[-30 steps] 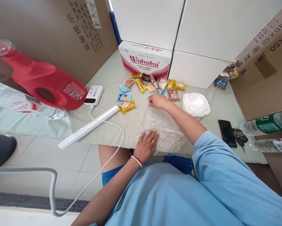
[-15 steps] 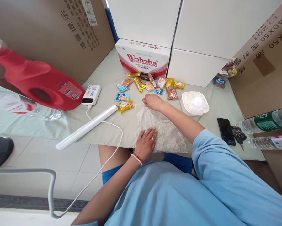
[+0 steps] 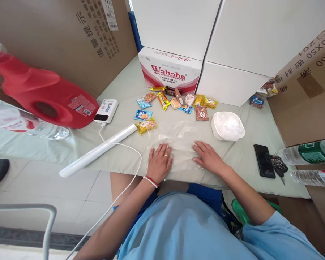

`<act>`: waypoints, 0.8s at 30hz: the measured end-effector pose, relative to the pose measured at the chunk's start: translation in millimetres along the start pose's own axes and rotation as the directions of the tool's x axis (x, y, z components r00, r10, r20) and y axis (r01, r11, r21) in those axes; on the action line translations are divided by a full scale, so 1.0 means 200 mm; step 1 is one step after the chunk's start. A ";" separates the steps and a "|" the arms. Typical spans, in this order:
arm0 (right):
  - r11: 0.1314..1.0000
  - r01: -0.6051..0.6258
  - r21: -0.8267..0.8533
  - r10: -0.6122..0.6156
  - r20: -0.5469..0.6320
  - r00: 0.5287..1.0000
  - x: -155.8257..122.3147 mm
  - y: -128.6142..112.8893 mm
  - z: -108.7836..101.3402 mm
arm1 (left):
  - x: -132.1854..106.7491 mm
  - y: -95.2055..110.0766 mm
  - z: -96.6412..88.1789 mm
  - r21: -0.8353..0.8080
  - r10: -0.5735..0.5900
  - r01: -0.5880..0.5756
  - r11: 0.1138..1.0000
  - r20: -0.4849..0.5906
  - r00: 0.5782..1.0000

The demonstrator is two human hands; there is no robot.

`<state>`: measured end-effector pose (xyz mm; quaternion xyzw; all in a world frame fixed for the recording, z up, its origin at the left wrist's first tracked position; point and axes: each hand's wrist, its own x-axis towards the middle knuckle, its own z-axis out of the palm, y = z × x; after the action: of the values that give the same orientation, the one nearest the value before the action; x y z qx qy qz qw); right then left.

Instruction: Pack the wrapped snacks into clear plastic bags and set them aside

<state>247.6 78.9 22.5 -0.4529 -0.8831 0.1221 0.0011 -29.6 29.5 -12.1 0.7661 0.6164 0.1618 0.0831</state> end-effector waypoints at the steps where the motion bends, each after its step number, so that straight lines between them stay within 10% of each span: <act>1: 0.998 -0.057 -0.003 0.057 0.001 0.998 -0.05 0.04 0.03 | 0.01 -0.02 0.00 -0.014 0.013 -0.013 1.000 0.012 1.000; 15: 0.927 -0.366 0.077 0.364 0.038 0.931 -0.27 0.08 0.02 | 0.10 0.01 -0.09 0.033 -0.083 0.085 0.996 -0.056 0.995; 20: 0.938 -0.325 0.119 0.317 0.076 0.945 -0.30 0.08 -0.10 | 0.07 0.18 -0.10 0.023 0.172 -0.171 0.985 -0.048 0.984; 24: 0.954 -0.297 0.046 0.297 0.007 0.955 0.00 0.14 -0.33 | 0.02 0.23 0.01 -0.041 0.331 -0.328 0.944 0.092 0.939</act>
<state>277.5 108.0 81.0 -0.5803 -0.8020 0.1415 -0.0068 13.8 24.1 0.7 0.8643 0.4727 0.1436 0.0942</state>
